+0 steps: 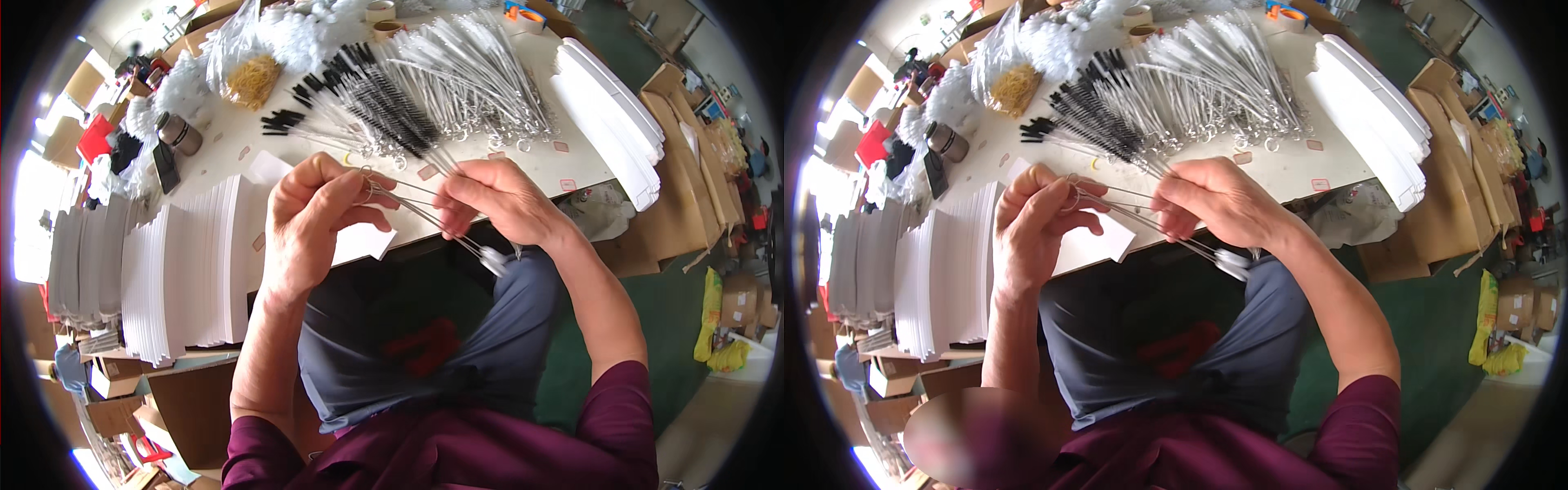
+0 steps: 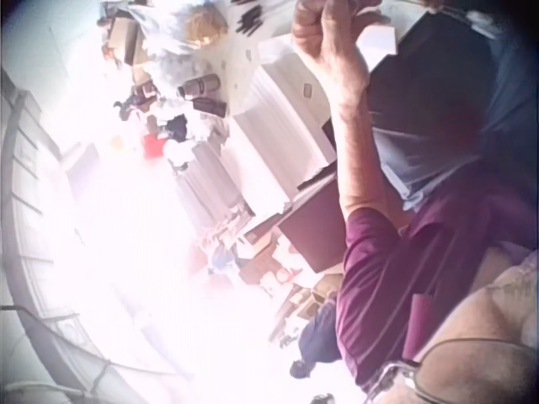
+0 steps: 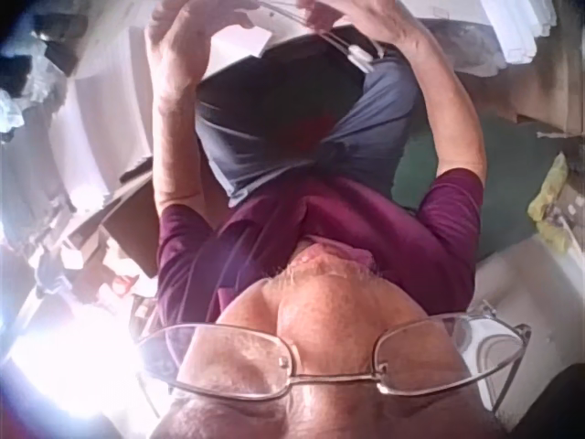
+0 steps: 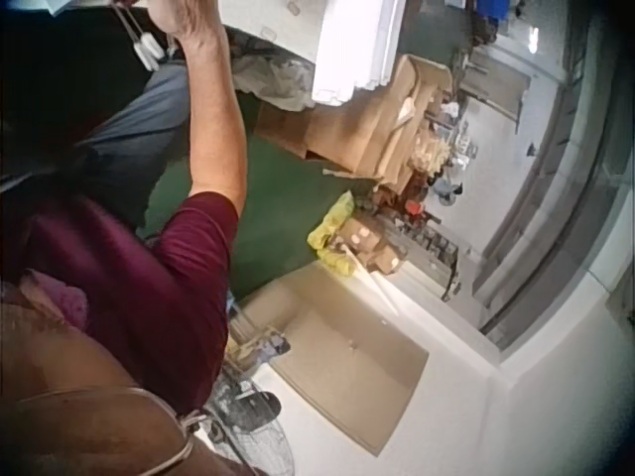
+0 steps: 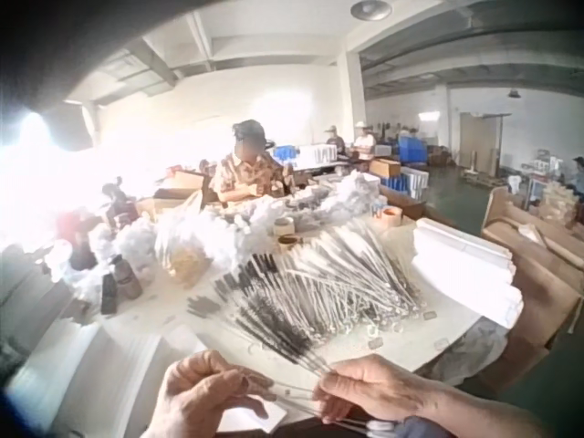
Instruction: Manually folding cardboard sleeves and inserting wire-handled bottle brushes into them for packaging.
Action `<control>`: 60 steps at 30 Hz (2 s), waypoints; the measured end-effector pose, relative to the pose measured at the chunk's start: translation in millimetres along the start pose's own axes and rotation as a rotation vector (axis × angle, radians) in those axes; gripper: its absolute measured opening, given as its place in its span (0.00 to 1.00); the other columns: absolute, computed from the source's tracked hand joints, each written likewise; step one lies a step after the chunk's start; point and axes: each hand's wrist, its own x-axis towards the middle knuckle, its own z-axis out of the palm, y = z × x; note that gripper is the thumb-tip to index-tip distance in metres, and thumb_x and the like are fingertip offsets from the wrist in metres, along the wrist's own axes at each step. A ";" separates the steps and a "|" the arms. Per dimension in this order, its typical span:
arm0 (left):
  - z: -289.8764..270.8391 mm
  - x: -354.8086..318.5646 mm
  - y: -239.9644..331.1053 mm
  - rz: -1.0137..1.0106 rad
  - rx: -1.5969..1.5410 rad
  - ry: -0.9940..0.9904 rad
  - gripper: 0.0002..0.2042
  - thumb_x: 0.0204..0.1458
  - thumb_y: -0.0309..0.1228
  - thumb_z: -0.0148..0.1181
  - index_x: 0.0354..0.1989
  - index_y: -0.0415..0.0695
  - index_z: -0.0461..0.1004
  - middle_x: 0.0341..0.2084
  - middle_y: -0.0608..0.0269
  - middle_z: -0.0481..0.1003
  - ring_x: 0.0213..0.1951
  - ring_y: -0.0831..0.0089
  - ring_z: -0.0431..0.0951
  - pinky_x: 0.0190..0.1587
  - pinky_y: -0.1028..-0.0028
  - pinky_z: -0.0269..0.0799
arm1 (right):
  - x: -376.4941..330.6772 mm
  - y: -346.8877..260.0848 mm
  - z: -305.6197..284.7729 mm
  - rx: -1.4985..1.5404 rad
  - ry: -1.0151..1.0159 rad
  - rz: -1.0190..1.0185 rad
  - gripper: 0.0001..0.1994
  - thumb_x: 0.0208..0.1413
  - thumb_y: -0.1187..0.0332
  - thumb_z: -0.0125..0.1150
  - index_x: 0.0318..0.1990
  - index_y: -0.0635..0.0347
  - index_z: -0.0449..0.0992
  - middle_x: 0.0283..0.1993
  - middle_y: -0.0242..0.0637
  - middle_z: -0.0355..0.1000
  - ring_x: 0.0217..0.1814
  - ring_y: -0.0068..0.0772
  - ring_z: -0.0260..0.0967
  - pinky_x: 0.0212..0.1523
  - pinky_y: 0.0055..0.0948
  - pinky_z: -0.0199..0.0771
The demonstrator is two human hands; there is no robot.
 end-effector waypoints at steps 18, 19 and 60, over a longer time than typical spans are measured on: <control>-17.3 -6.2 -31.7 -0.221 0.016 -0.025 0.10 0.66 0.29 0.59 0.38 0.32 0.74 0.33 0.49 0.80 0.36 0.64 0.86 0.33 0.69 0.85 | -44.7 104.1 68.4 0.290 0.114 0.054 0.19 0.75 0.60 0.50 0.48 0.70 0.79 0.40 0.40 0.79 0.42 0.28 0.80 0.46 0.30 0.82; -15.2 -8.0 -30.4 -0.234 0.015 -0.016 0.11 0.66 0.30 0.59 0.38 0.32 0.74 0.34 0.48 0.81 0.35 0.63 0.86 0.33 0.69 0.85 | -43.1 107.4 69.2 0.270 0.115 0.021 0.18 0.76 0.61 0.50 0.48 0.70 0.79 0.44 0.41 0.80 0.47 0.28 0.79 0.50 0.30 0.82; -47.5 -14.5 -33.5 -0.079 0.733 0.127 0.06 0.65 0.26 0.60 0.36 0.36 0.76 0.24 0.64 0.79 0.27 0.80 0.79 0.30 0.77 0.76 | -61.0 97.3 73.3 0.232 0.010 0.313 0.20 0.77 0.55 0.47 0.52 0.65 0.78 0.23 0.22 0.58 0.24 0.14 0.56 0.26 0.20 0.60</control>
